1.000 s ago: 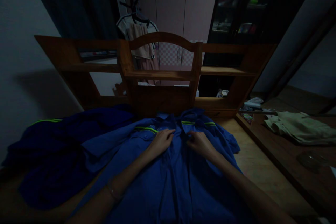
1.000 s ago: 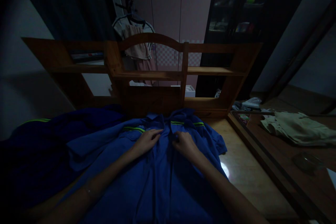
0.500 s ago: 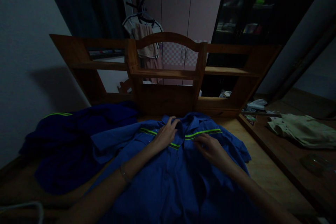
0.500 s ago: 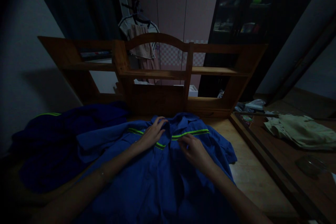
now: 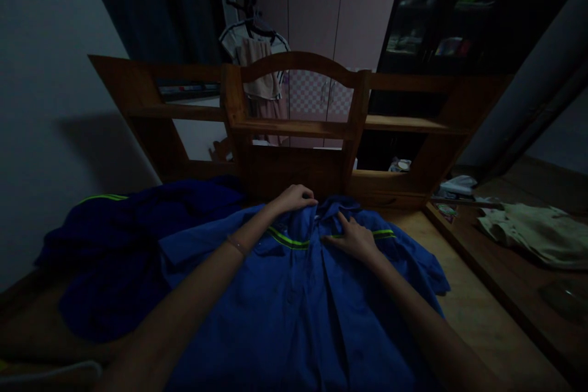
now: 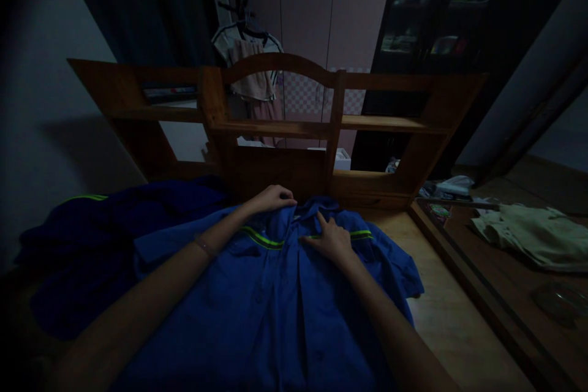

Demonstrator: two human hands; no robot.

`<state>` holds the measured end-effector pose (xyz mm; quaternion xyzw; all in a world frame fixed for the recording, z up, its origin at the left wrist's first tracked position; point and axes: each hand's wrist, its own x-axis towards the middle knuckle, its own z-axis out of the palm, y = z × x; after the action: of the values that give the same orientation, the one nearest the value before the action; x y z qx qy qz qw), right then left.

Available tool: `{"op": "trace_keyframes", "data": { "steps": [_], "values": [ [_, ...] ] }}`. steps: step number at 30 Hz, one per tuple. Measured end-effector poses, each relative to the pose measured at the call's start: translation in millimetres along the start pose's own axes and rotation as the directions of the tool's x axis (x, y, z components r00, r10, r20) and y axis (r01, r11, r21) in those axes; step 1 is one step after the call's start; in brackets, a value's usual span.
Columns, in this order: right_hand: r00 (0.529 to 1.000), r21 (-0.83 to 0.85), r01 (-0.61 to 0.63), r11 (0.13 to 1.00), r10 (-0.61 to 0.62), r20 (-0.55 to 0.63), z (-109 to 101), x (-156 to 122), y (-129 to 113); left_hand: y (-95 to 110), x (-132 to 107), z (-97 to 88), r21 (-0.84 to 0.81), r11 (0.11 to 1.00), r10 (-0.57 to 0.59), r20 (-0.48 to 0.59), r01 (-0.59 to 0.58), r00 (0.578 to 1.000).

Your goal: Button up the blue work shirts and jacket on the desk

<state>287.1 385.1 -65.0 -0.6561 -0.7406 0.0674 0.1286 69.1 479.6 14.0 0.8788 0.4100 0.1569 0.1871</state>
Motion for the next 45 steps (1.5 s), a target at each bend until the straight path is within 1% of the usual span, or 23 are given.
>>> {"op": "trace_keyframes", "data": {
  "steps": [3, 5, 7, 11, 15, 17, 19, 21, 23, 24, 26, 28, 30, 32, 33, 35, 37, 40, 42, 43, 45],
  "values": [
    [0.999, -0.024, -0.013, 1.000, 0.012, -0.042, 6, 2, 1, -10, 12, -11.6, 0.071, 0.997, 0.003, -0.004, -0.002, 1.000],
    [0.996, -0.019, -0.019, 1.000, 0.018, -0.083, 9, 6, 6, -16, 18, -11.9, 0.117, 0.993, -0.025, -0.039, 0.030, 0.999],
    [0.992, -0.007, -0.013, 1.000, 0.012, -0.124, 11, 10, 12, -21, 21, -7.3, 0.175, 0.981, -0.066, -0.085, 0.080, 0.994],
    [0.985, 0.054, 0.036, 0.998, -0.026, -0.173, 16, 16, 21, -27, 19, 8.6, 0.305, 0.938, -0.114, -0.182, 0.166, 0.977],
    [0.982, 0.109, 0.008, 0.994, 0.013, -0.189, 22, 21, 24, -32, 15, 22.4, 0.357, 0.910, -0.123, -0.252, 0.210, 0.960],
    [0.976, 0.114, 0.004, 0.994, 0.021, -0.218, 24, 23, 23, -34, 14, 27.2, 0.381, 0.895, -0.122, -0.293, 0.233, 0.948],
    [0.966, 0.118, 0.025, 0.993, 0.006, -0.257, 26, 22, 22, -35, 12, 30.7, 0.398, 0.882, -0.121, -0.324, 0.251, 0.938],
    [0.954, 0.144, 0.078, 0.986, -0.032, -0.297, 26, 21, 20, -36, 11, 33.3, 0.412, 0.869, -0.123, -0.356, 0.274, 0.927],
    [0.936, 0.219, 0.195, 0.956, -0.114, -0.333, 25, 19, 17, -37, 10, 35.8, 0.433, 0.851, -0.123, -0.388, 0.298, 0.913],
    [0.922, 0.273, 0.274, 0.922, -0.171, -0.348, 24, 18, 15, -36, 9, 37.3, 0.447, 0.841, -0.117, -0.397, 0.304, 0.910],
    [0.886, 0.383, 0.423, 0.821, -0.285, -0.366, 22, 16, 12, -34, 7, 40.4, 0.480, 0.827, -0.092, -0.396, 0.291, 0.914],
    [0.860, 0.463, 0.502, 0.731, -0.363, -0.359, 20, 15, 10, -30, 2, 43.1, 0.493, 0.832, -0.050, -0.390, 0.255, 0.920],
    [0.856, 0.502, 0.516, 0.694, -0.397, -0.331, 19, 15, 9, -23, -6, 43.6, 0.465, 0.856, -0.016, -0.409, 0.224, 0.912],
    [0.868, 0.519, 0.497, 0.695, -0.399, -0.296, 19, 14, 9, -15, -20, 41.4, 0.405, 0.892, -0.002, -0.444, 0.203, 0.896],
    [0.877, 0.527, 0.481, 0.701, -0.391, -0.279, 18, 13, 9, -10, -28, 39.8, 0.369, 0.907, -0.008, -0.466, 0.203, 0.885],
    [0.896, 0.542, 0.444, 0.714, -0.367, -0.250, 17, 12, 9, 1, -47, 37.6, 0.299, 0.927, -0.056, -0.490, 0.228, 0.870],
    [0.908, 0.552, 0.417, 0.722, -0.344, -0.237, 15, 10, 8, 11, -65, 39.7, 0.240, 0.932, -0.144, -0.445, 0.272, 0.884],
    [0.911, 0.559, 0.413, 0.719, -0.314, -0.269, 11, 7, 6, 23, -84, 53.1, 0.208, 0.924, -0.259, -0.277, 0.321, 0.925],
    [0.913, 0.573, 0.404, 0.713, -0.279, -0.297, 10, 6, 4, 29, -89, 65.3, 0.221, 0.914, -0.303, -0.191, 0.341, 0.934],
    [0.916, 0.583, 0.397, 0.709, -0.262, -0.305, 10, 5, 4, 30, -89, 70.9, 0.230, 0.908, -0.318, -0.170, 0.351, 0.933],
    [0.918, 0.599, 0.389, 0.700, -0.238, -0.317, 11, 4, 4, 30, -87, 79.3, 0.233, 0.896, -0.341, -0.186, 0.378, 0.922]
  ]
}}
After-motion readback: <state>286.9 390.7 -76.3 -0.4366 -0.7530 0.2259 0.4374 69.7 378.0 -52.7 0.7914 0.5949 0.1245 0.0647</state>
